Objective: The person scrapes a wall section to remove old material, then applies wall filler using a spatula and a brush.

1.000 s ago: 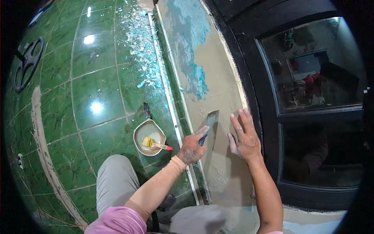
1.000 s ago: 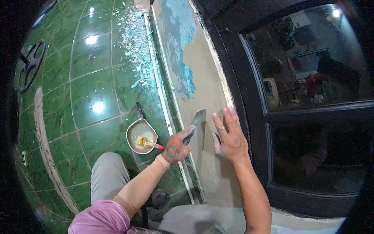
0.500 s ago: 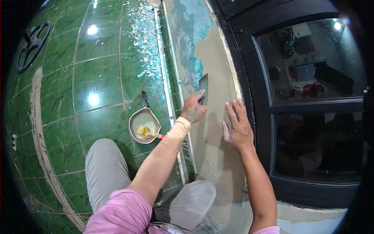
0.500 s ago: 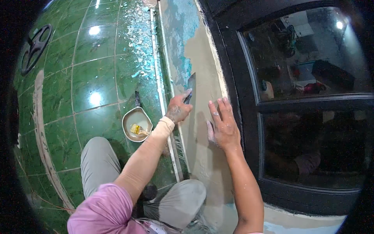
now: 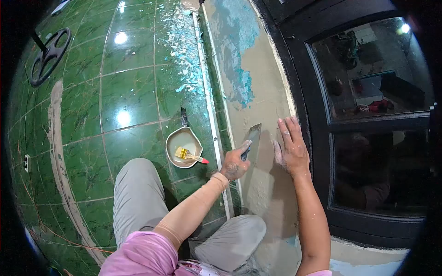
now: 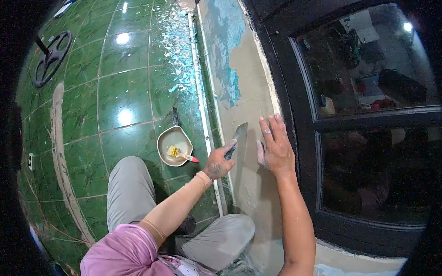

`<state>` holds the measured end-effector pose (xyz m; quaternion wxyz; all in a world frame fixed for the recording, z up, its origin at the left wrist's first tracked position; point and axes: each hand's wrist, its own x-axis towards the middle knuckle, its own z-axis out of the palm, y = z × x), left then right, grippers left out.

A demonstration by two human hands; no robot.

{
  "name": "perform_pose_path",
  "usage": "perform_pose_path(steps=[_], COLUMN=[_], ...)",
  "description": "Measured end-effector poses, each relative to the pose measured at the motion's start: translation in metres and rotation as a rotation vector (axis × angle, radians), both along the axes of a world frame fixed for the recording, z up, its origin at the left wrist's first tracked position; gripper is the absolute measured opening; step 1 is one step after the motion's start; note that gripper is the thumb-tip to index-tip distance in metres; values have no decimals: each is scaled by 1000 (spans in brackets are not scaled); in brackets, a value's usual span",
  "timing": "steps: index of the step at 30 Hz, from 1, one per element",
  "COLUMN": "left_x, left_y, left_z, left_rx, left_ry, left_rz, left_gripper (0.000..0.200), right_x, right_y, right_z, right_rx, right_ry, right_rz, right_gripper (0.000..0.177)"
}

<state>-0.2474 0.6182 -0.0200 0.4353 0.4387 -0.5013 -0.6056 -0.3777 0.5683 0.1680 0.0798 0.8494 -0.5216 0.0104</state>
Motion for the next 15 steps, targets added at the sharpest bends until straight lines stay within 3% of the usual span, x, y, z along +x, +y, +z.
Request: perform_pose_path(steps=[2,5,9,15], left_x=[0,-14,-6,-20], left_y=[10,24,18,21], left_z=[6,-33,-51,-69], left_rx=[113,-24,-118,-100], left_ry=[-27,10,-3,-3], left_rz=[-58,56,38,81], left_gripper=[67,68,68,68], right_x=[1,2,3,8], right_y=[0,0,1,3], right_z=[0,2,1,1], right_rx=[5,18,12,14], right_ry=[3,6,4,20], right_rz=[-7,-15,-28,-74], right_gripper=[68,70,70,72])
